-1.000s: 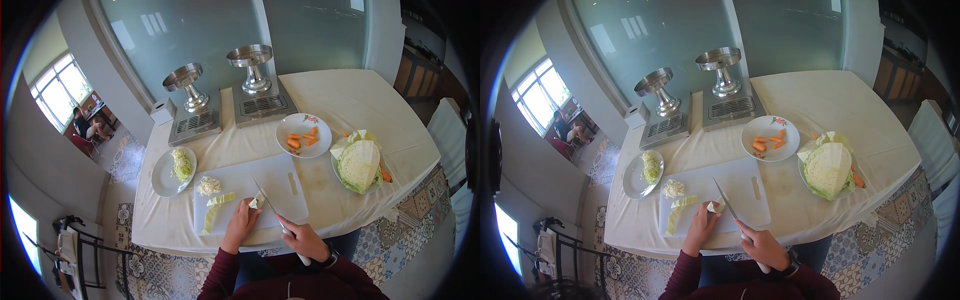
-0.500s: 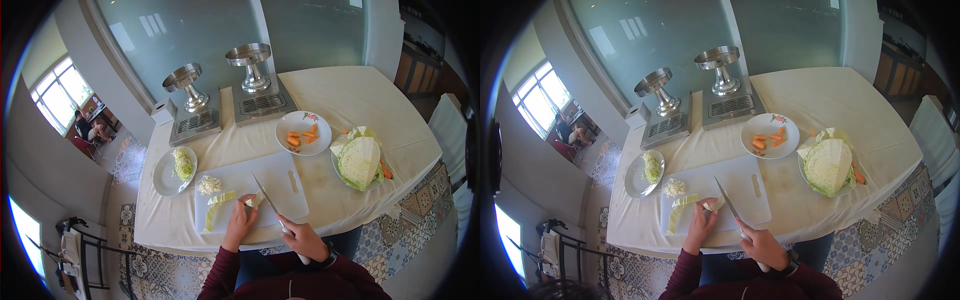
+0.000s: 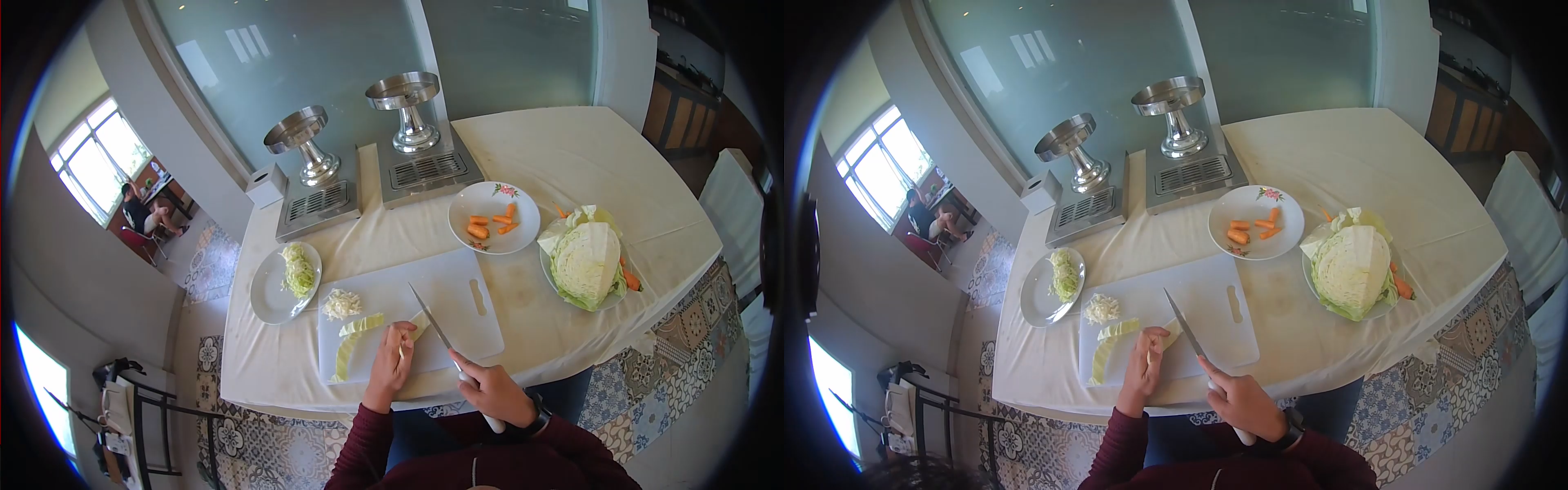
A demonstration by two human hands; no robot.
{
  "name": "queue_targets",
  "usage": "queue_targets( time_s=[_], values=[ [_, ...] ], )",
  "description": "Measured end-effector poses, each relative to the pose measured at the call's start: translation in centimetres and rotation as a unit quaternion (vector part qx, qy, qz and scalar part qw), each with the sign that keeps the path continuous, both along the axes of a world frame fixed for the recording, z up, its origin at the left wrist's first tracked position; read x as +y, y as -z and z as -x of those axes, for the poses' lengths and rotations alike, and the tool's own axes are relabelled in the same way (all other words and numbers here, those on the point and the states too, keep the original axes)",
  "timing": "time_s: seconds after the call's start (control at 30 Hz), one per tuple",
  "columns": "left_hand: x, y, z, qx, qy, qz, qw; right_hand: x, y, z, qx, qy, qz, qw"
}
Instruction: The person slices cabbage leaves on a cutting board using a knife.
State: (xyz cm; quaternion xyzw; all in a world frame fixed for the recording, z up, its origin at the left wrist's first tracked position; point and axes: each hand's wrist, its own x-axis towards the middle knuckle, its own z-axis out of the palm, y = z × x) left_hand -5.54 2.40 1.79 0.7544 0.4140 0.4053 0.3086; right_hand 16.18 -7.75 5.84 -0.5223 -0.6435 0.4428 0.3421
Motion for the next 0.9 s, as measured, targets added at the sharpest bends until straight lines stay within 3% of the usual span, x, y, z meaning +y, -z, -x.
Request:
queue_targets(
  time_s=[0.23,0.4,0.7,0.8,0.9],
  values=[
    [0.2,0.3,-0.5,0.080,0.018,-0.131,0.988,0.1,1.0,0.4,0.006,0.009,-0.031,0.999],
    [0.5,0.0,-1.2,0.104,0.000,-0.111,0.988,0.1,0.9,0.7,-0.011,0.007,-0.027,1.000],
    [0.8,-0.2,-1.7,0.120,-0.039,-0.085,0.988,0.0,2.0,0.5,0.003,0.018,-0.120,0.993],
    [0.7,-0.1,-1.7,0.121,-0.042,-0.080,0.989,-0.2,0.6,0.3,-0.016,0.009,-0.050,0.999],
    [0.8,-0.2,-1.8,0.120,-0.041,-0.078,0.989,-0.4,0.6,0.6,-0.007,0.012,-0.055,0.998]
  ],
)
